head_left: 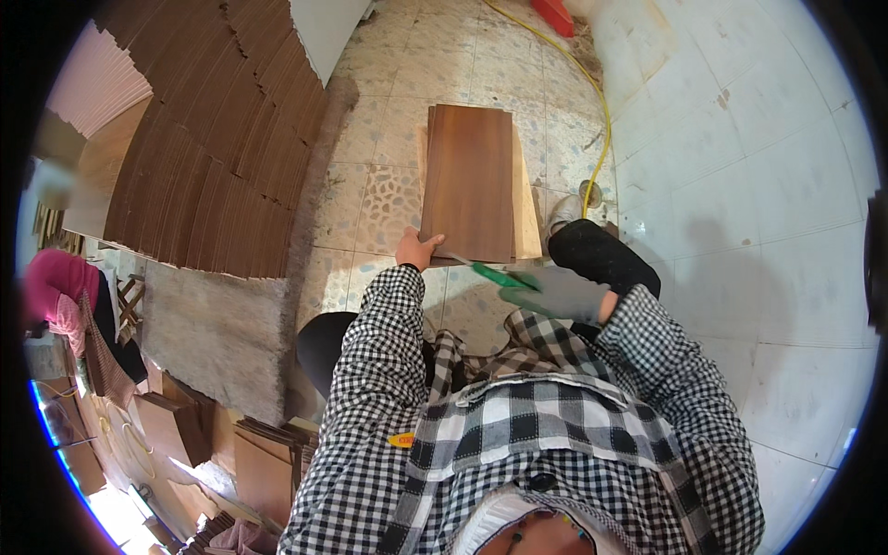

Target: The person sits on the floor and repeatedly picks up rectangular wooden panels from a stack. They spray each panel with a handheld spray gun, then place it on a growing pile. The process is repeated continuously throughout the clip.

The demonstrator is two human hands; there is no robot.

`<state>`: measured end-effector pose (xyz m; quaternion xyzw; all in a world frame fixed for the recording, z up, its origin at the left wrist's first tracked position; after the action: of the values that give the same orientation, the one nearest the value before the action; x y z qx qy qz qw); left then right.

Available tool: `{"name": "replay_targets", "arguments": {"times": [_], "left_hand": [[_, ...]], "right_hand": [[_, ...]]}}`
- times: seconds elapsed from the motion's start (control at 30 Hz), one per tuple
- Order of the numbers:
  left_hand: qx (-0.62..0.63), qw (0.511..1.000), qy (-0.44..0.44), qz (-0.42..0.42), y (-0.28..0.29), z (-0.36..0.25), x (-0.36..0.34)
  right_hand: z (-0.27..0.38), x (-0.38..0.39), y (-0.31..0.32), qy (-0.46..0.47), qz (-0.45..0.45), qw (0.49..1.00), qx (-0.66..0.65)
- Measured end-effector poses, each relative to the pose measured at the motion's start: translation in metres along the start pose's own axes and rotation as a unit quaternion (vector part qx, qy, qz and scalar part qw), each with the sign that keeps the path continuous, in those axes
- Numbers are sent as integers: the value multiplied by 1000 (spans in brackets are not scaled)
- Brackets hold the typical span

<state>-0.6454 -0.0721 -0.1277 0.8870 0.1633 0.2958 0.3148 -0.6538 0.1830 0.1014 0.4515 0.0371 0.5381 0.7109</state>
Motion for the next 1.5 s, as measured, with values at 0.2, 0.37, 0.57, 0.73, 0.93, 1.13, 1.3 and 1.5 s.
{"name": "replay_targets", "arguments": {"times": [0.2, 0.37, 0.57, 0.73, 0.93, 1.13, 1.3, 1.5], "left_hand": [[-152, 928, 93, 328, -12, 14, 34], [8, 917, 139, 373, -6, 31, 56], [122, 990, 68, -20, -25, 85, -28], [72, 979, 69, -180, 7, 37, 0], [206, 957, 95, -182, 48, 21, 13], [649, 715, 123, 228, 43, -79, 52], [733, 555, 2, 393, 91, -137, 104], [714, 527, -31, 460, 106, -135, 116]], "right_hand": [[-73, -73, 48, -214, -67, 966, -131], [-51, -72, 21, -123, 20, 990, -64], [-79, -38, 10, -107, -12, 991, -85], [-84, 10, 28, -266, -38, 950, -158], [-56, 47, 21, -123, -91, 982, -112], [-36, 84, 49, 0, -202, 950, -237], [120, 67, 13, 260, -72, 962, 54], [63, 28, 81, 38, -165, 982, -80]]}}
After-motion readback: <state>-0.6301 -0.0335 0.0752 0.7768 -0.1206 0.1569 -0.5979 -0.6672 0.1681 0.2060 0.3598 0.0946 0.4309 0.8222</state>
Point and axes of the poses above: each hand's wrist, its own x-axis away from the middle knuckle, its own y-axis out of the back of the hand, z = x × y, the point moved 9 cm from there along -x, towards the middle knuckle, and after that the axes turned 1 degree about -x, right-handed, at the moved point
